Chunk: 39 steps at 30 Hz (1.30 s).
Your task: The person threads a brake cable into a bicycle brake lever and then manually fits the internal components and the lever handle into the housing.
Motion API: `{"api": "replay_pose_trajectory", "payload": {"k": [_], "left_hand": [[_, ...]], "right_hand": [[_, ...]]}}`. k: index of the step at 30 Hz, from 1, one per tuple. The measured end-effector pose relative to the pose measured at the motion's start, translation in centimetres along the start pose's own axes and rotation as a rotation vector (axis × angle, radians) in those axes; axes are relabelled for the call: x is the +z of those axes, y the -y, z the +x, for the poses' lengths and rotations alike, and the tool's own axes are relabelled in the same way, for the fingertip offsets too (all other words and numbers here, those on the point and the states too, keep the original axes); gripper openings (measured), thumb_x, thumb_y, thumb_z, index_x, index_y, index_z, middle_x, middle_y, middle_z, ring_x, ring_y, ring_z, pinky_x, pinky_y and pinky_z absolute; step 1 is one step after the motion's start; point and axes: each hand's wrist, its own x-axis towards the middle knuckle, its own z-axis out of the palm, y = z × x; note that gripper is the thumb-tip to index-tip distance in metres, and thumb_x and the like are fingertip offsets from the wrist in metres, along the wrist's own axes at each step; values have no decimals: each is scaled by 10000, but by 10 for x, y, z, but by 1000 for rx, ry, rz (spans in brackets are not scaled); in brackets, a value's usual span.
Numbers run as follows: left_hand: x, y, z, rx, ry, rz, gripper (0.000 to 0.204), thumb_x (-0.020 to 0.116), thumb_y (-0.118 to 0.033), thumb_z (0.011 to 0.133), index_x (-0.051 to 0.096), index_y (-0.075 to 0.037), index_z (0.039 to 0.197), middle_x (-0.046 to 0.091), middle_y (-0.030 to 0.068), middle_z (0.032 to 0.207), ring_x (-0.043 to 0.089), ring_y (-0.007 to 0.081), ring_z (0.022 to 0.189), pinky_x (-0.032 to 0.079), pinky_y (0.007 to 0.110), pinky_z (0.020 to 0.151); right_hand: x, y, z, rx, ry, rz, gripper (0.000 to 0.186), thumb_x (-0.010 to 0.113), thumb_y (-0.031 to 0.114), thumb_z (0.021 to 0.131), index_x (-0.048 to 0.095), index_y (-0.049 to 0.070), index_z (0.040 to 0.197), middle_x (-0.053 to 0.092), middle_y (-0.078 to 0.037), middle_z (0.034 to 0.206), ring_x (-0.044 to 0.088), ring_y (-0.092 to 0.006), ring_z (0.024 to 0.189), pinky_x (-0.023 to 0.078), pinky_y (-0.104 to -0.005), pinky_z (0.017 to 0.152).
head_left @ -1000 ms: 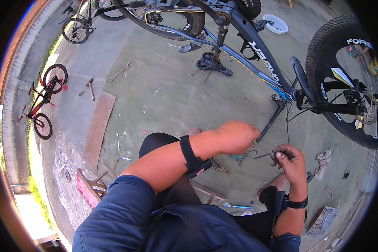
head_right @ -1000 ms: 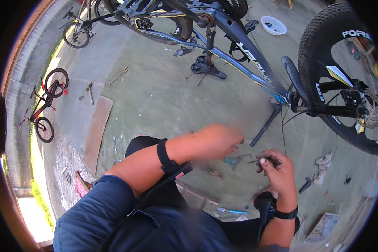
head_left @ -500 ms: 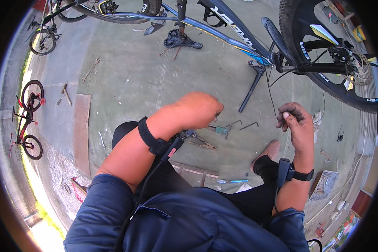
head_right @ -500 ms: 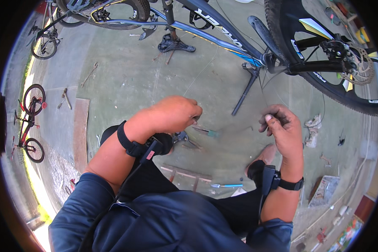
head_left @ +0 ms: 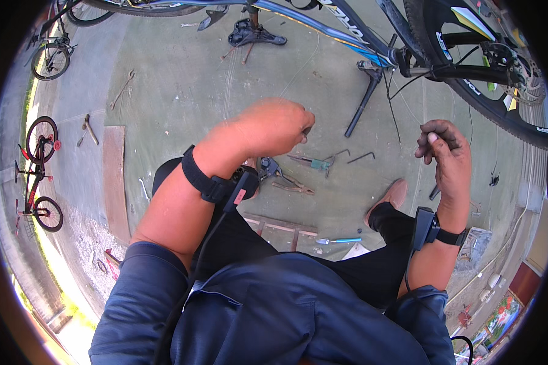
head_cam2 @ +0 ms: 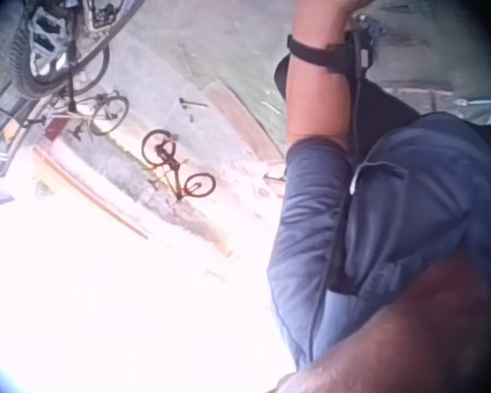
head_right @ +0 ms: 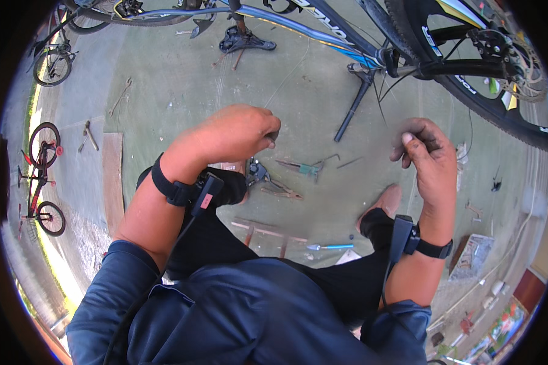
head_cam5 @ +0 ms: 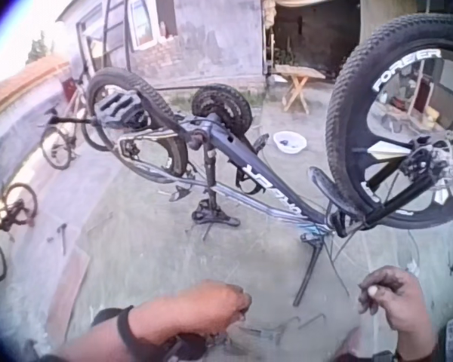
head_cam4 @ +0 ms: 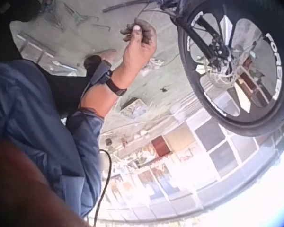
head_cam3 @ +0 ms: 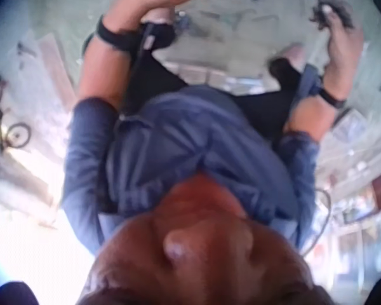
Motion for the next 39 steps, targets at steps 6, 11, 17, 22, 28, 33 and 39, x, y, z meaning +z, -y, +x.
{"api": "replay_pose_trajectory", "payload": {"k": [6,11,17,22,28,33,39], "left_hand": [[1,4,-3,-37,-45,-11,153,638,-153,819,591,-21,881,623,168,876,595,396,857,477,473,732],[-1,8,-3,-34,-81,-18,165,656,-147,824,595,-8,888,638,171,859,600,400,839,479,471,720],[-7,12,-12,-38,-159,-42,153,658,-139,829,610,-10,896,645,166,842,607,390,821,486,454,714],[-18,17,-30,-83,-217,-83,147,669,-118,833,614,-6,912,655,165,847,632,364,807,500,425,701],[-32,35,-61,-110,-286,-129,165,677,-92,835,620,10,952,668,168,879,662,330,810,521,381,707],[-34,58,-93,-140,-297,-204,182,682,-65,831,612,26,972,669,159,888,675,302,810,535,357,721],[-28,91,-125,-303,-256,-328,177,692,-29,817,602,30,957,658,153,890,667,289,831,531,344,748]], "right_hand": [[0,-4,0,-15,-22,-15,220,600,137,906,642,-16,1058,643,-44,823,611,-109,680,431,-216,572],[-1,-4,0,-20,43,-17,239,598,148,917,652,-16,1082,652,-51,837,611,-106,690,425,-214,579],[13,-15,7,20,72,-44,212,601,154,918,665,5,1055,656,-41,836,604,-98,680,419,-217,560],[59,-36,24,191,218,-199,201,624,187,921,663,19,1025,645,-34,798,598,-98,654,446,-238,556],[142,-149,37,280,501,-229,215,657,180,912,643,-7,1016,641,-51,811,611,-126,687,503,-284,615],[220,-227,9,378,578,-509,452,720,346,837,651,-12,1103,694,-194,1008,671,-327,930,519,-386,828],[295,-277,-16,429,543,-596,636,734,367,813,540,-23,1276,579,-245,1261,551,-390,1186,442,-425,1010]]}}
